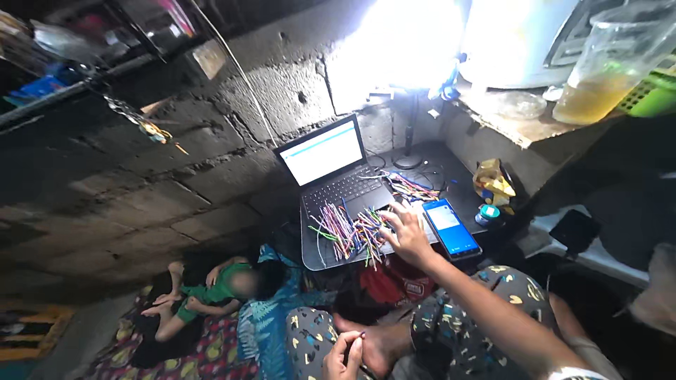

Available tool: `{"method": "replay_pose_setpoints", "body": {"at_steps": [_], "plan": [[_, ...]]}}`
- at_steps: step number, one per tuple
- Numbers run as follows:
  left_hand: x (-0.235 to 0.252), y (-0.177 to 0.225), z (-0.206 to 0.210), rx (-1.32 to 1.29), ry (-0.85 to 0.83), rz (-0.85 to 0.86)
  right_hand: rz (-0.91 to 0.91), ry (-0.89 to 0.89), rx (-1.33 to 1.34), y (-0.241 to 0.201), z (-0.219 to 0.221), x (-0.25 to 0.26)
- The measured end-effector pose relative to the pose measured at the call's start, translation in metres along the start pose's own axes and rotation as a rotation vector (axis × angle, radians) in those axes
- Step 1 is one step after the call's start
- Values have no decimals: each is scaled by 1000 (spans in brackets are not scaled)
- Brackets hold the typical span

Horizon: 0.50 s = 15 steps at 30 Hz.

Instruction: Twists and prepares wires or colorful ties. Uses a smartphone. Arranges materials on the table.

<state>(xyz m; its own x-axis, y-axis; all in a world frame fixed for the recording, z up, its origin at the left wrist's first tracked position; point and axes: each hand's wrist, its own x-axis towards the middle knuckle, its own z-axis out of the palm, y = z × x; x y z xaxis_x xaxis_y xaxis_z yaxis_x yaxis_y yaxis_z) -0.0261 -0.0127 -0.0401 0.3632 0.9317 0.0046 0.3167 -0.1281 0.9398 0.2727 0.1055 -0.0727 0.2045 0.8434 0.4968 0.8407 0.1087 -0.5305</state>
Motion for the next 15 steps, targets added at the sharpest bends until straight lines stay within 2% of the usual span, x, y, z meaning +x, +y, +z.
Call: {"method": "replay_pose_setpoints", "body": {"at_steps": [5, 7, 11, 15], "plan": [[12, 6, -1, -357, -90, -229, -513, -179, 410, -66, -13, -81], [15, 6, -2, -440, -149, -288, -633, -207, 414, -71, -7, -103], [14, 10, -2, -519, -237, -348, -685, -148, 364, -71, -2, -116], [9, 5, -8, -550, -419, -369, -699, -233, 435, -76, -15, -112]]}}
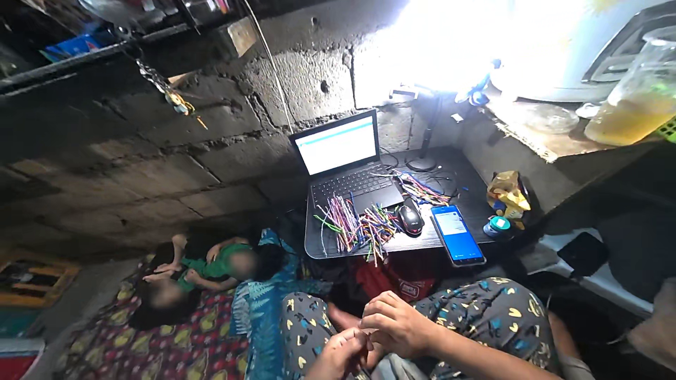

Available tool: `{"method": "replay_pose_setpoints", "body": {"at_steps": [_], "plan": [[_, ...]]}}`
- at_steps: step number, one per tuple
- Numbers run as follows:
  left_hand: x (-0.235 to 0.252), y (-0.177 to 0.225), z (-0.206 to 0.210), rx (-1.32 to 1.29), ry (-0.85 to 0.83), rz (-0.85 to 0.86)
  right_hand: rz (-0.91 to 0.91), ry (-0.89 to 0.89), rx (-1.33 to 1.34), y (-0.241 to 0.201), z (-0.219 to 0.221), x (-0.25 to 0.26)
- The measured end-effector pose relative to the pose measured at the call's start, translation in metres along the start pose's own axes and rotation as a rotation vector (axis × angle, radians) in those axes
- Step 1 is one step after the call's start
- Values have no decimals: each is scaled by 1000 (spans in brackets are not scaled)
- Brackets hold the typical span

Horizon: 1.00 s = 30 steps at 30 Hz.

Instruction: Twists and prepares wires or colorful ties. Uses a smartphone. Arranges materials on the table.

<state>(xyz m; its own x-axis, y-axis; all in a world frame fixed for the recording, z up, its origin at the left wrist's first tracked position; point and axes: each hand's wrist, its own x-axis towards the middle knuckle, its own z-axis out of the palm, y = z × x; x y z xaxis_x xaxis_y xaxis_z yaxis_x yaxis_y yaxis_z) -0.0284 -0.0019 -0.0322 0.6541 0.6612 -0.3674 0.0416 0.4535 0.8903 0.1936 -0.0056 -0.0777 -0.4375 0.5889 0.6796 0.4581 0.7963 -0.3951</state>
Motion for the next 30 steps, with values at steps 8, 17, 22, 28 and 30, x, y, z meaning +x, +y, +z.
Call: {"method": "replay_pose_setpoints", "body": {"at_steps": [8, 17, 22, 28, 30], "plan": [[-3, -7, -6, -326, -376, -126, -175, -51, -56, -9, -15, 4], [-3, -8, 1, -226, -286, -124, -106, -90, -10, -18, -14, -4], [-7, -12, 3, 302, -25, 192, 176, -135, 199, -29, -1, -12], [-11, -10, 5, 592, 111, 163, 397, -234, 346, -31, 1, -8], [-11, -3, 1, 512, 79, 33, 341, -188, 252, -25, -3, -5]]}}
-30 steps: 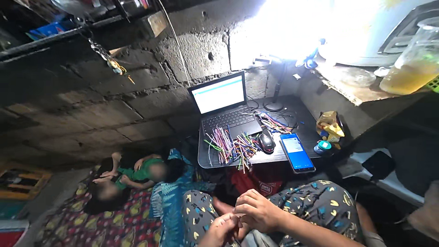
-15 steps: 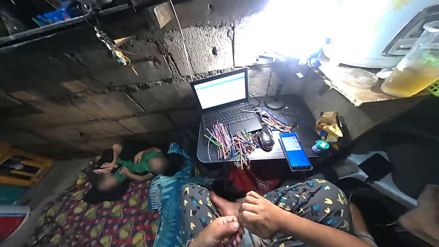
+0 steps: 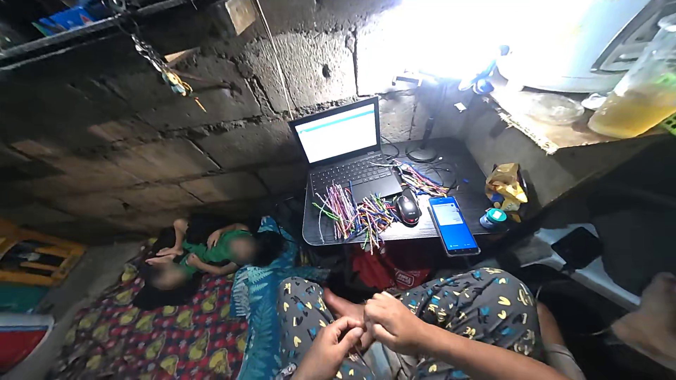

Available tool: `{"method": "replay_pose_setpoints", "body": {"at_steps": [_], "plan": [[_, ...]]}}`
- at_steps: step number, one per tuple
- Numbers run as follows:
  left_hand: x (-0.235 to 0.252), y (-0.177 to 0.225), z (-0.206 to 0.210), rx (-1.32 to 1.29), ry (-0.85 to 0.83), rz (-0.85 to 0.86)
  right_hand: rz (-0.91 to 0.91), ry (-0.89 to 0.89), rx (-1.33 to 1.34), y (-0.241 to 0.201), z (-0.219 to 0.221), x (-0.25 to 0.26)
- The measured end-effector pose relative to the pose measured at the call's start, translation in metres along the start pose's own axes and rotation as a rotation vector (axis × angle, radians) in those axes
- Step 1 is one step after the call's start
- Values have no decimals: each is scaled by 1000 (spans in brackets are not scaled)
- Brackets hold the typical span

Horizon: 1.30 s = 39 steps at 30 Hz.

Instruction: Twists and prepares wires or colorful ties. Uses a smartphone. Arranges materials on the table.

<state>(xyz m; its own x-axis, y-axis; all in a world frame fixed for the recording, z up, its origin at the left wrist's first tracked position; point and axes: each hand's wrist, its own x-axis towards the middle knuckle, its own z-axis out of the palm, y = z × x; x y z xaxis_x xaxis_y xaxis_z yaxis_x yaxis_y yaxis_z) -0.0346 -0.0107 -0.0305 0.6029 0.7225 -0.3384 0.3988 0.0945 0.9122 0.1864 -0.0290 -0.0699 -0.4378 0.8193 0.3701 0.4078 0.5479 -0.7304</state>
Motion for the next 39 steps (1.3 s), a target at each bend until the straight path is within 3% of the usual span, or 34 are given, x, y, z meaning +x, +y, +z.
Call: {"method": "replay_pose_setpoints", "body": {"at_steps": [8, 14, 19, 21, 24, 27, 30, 32, 34, 36, 39], "plan": [[6, -2, -8, 12, -37, -61, -224, 172, -721, -9, -2, -2], [4, -7, -12, -138, -150, -85, -354, 76, -684, -8, 4, -3], [-6, -5, -22, 145, -153, -41, -334, 38, -698, -1, 1, -10], [-11, -5, -21, 371, -47, 122, -201, -39, -519, -5, 2, -12], [-14, -18, -17, 702, 161, 525, 221, -401, 42, -25, -13, -4], [-15, -23, -21, 942, 289, 833, 562, -547, 510, -41, -26, 1], [-21, -15, -27, 1061, 310, 1040, 722, -594, 1149, -43, -21, -12], [-26, -7, -29, 1079, 292, 1089, 727, -673, 1295, -43, -20, -15], [-31, -4, -29, 1050, 306, 1018, 628, -669, 1068, -45, -28, -7], [-35, -2, -28, 935, 339, 812, 387, -613, 572, -49, -42, 7], [-40, 16, -30, 734, 267, 375, -11, -260, -245, -56, -37, 12]]}}
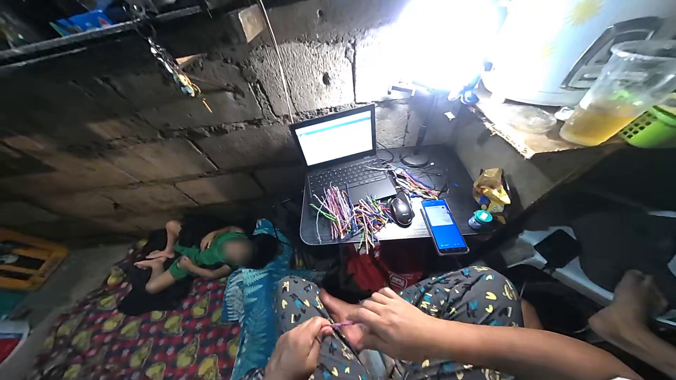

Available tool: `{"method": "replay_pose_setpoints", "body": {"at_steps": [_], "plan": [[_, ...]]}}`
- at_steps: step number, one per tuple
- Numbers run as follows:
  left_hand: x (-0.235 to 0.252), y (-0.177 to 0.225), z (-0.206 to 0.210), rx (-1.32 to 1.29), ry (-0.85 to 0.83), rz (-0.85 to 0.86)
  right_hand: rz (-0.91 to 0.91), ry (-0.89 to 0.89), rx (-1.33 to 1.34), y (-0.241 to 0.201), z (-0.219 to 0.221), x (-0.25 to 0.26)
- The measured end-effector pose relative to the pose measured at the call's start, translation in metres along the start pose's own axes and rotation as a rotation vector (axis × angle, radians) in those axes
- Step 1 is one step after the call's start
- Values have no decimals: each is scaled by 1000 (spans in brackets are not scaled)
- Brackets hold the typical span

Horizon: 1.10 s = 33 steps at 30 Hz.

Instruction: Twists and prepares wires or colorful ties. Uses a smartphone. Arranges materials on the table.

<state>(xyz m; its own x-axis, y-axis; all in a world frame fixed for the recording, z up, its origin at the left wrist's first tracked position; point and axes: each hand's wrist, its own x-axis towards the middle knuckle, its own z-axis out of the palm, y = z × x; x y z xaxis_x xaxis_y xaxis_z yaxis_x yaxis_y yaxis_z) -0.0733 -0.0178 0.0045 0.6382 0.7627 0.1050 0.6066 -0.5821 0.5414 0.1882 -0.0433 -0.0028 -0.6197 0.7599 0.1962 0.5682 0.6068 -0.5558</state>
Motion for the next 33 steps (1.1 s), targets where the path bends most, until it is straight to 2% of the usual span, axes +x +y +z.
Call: {"method": "replay_pose_setpoints", "body": {"at_steps": [2, 3, 6, 9, 12, 17, 20, 22, 24, 25, 27, 29, 30, 33], "plan": [[5, 5, -6, -103, -143, -141, -91, 301, -458, -1, 16, 3], [8, 5, -7, -158, -205, -184, -104, 392, -603, -2, 22, 5], [13, 1, -8, -367, -327, -275, -118, 515, -770, -3, 36, 8], [16, -1, -9, -610, -389, -368, -96, 575, -778, 0, 36, 10], [14, -4, -9, -823, -401, -381, -75, 582, -738, 4, 27, 12], [17, 3, -11, -1020, -466, -447, -283, 478, -567, 0, 28, 15], [18, 3, -8, -1062, -481, -457, -324, 463, -479, 5, 34, 21], [16, 3, -5, -893, -427, -393, -301, 469, -480, 10, 38, 22], [15, 6, -7, -505, -339, -258, -243, 429, -437, 11, 42, 21], [13, 6, -5, -296, -263, -139, -186, 367, -345, 8, 41, 19], [8, -7, 10, 74, -30, 202, 9, 110, 10, -4, 31, 16], [10, -27, 21, 270, 141, 501, 249, -220, 437, -10, 17, 20], [12, -32, 22, 309, 163, 596, 343, -305, 632, -10, 15, 20], [22, -34, 15, 392, 171, 779, 644, -412, 1139, -17, 14, 12]]}}
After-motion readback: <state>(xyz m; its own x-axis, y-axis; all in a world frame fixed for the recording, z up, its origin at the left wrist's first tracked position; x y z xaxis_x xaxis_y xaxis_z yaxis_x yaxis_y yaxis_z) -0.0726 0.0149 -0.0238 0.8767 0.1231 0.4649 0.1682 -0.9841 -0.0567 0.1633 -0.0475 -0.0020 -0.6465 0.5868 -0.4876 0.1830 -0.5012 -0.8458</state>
